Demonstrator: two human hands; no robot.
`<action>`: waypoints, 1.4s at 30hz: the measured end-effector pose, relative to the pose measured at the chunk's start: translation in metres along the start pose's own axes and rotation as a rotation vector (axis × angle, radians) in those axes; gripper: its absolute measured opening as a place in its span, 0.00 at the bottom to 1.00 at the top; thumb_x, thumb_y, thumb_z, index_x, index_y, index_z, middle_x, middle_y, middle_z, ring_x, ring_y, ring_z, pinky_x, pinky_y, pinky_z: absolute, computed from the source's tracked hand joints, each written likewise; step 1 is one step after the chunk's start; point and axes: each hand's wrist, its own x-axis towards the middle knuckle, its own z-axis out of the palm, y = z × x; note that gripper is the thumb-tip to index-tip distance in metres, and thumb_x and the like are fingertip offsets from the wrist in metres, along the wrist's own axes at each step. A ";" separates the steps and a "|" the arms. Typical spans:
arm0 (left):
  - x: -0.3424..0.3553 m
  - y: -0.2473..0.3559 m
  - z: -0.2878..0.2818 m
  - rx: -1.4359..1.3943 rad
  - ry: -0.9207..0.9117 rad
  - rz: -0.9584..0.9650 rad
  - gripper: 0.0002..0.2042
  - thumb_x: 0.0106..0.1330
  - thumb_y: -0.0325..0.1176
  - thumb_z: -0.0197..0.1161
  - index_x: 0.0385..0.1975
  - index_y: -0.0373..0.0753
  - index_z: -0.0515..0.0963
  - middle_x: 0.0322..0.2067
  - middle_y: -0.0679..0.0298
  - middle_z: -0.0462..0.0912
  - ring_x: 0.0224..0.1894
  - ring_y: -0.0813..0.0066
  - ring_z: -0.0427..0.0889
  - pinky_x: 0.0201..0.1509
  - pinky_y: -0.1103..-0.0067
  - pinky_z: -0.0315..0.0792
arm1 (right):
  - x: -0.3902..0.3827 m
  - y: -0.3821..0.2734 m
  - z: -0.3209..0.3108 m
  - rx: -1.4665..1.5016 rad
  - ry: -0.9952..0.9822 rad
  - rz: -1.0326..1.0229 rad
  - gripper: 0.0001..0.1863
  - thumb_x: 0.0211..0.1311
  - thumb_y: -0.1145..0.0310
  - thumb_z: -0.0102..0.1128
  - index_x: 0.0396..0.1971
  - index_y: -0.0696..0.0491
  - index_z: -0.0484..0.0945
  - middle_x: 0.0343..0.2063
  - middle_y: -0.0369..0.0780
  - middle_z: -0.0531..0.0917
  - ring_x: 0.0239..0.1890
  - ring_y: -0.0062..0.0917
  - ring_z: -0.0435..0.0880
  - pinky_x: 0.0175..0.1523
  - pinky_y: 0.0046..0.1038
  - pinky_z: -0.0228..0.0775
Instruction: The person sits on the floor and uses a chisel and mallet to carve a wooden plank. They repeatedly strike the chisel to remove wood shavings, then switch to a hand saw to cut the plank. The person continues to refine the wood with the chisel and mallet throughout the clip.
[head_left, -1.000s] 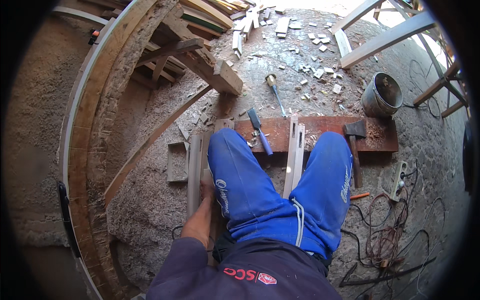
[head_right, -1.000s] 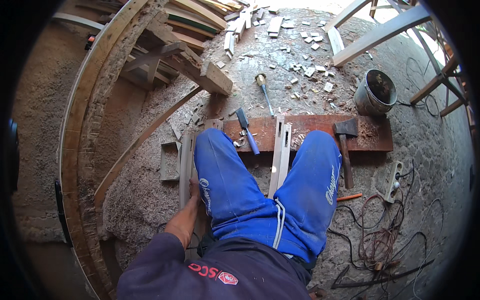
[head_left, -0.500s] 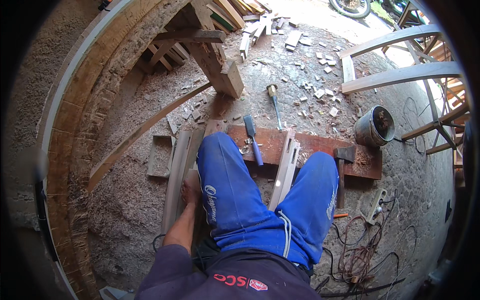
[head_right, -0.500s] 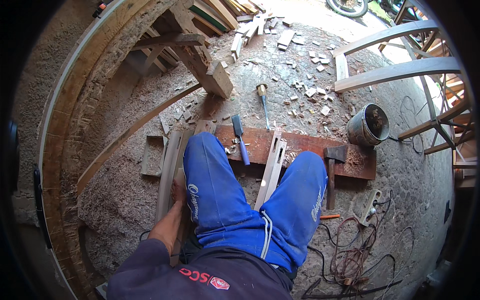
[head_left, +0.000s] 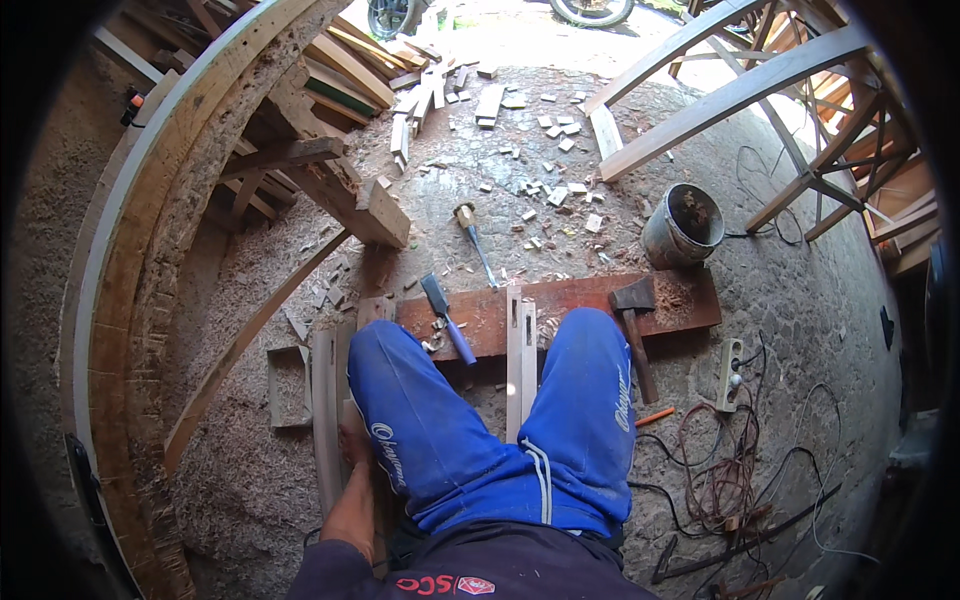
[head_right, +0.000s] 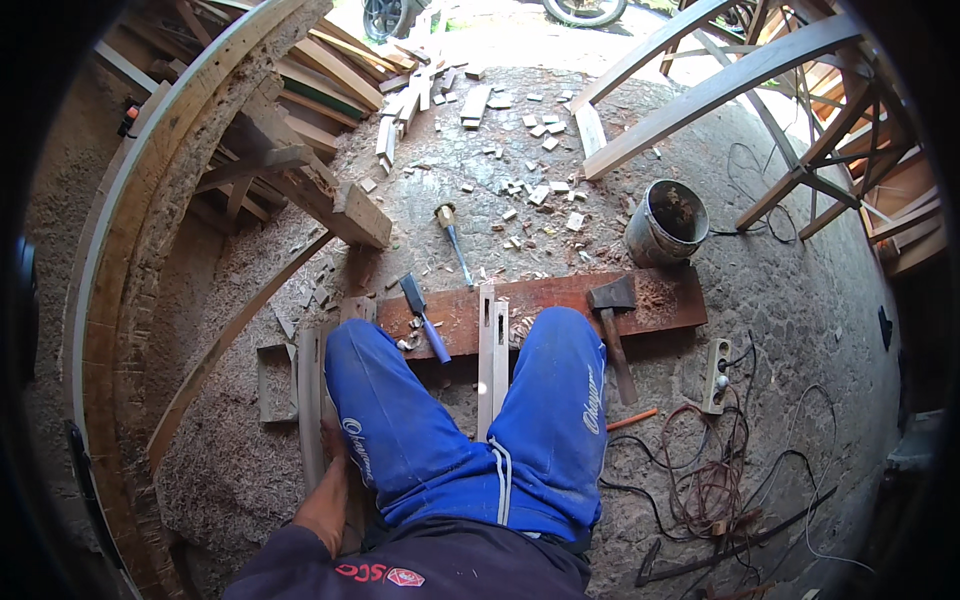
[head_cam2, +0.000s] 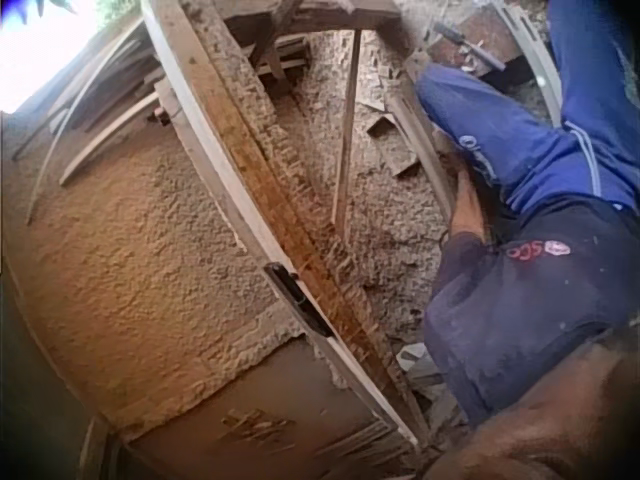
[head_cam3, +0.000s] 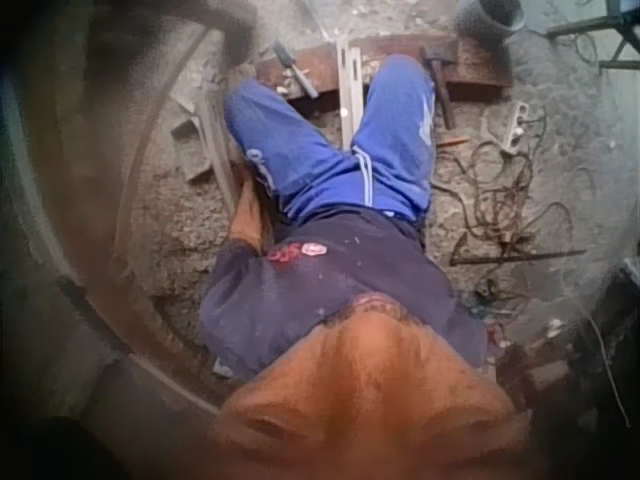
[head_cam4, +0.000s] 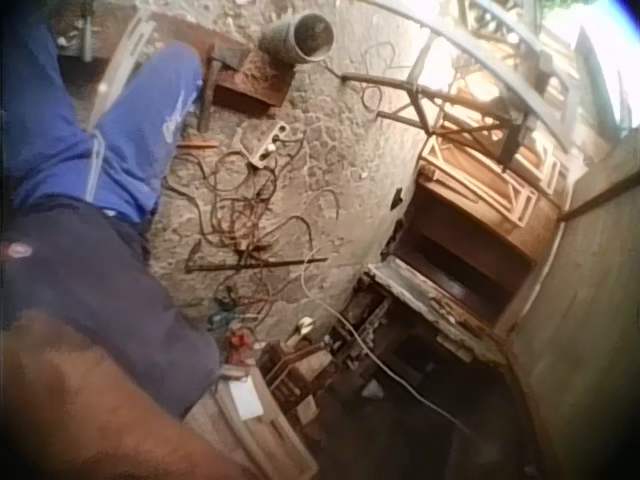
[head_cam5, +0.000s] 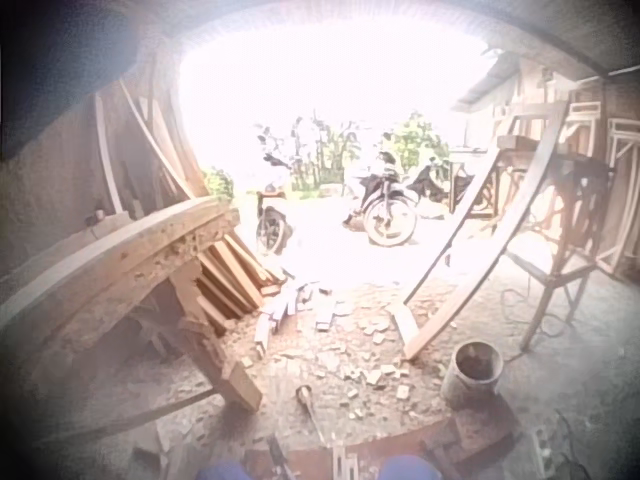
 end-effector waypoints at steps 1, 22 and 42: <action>0.001 -0.005 0.004 -0.037 0.002 -0.007 0.27 0.73 0.39 0.52 0.70 0.36 0.62 0.63 0.48 0.75 0.64 0.47 0.75 0.66 0.57 0.71 | -0.004 0.006 -0.001 -0.019 -0.017 0.012 0.17 0.66 0.59 0.60 0.51 0.46 0.86 0.56 0.37 0.83 0.59 0.35 0.81 0.64 0.43 0.72; 0.020 -0.019 0.008 -0.301 0.020 -0.046 0.36 0.80 0.59 0.27 0.63 0.32 0.71 0.60 0.42 0.78 0.62 0.40 0.76 0.67 0.53 0.66 | -0.149 0.082 0.025 -0.648 -0.793 0.280 0.15 0.67 0.59 0.58 0.46 0.47 0.89 0.49 0.37 0.88 0.55 0.34 0.86 0.59 0.40 0.77; 0.107 0.095 -0.081 -0.129 0.092 0.485 0.23 0.71 0.31 0.55 0.65 0.37 0.67 0.56 0.47 0.76 0.55 0.41 0.79 0.56 0.53 0.76 | -0.207 -0.293 -0.290 -1.122 1.023 -0.183 0.34 0.58 0.60 0.72 0.63 0.56 0.73 0.38 0.50 0.89 0.40 0.44 0.90 0.48 0.42 0.80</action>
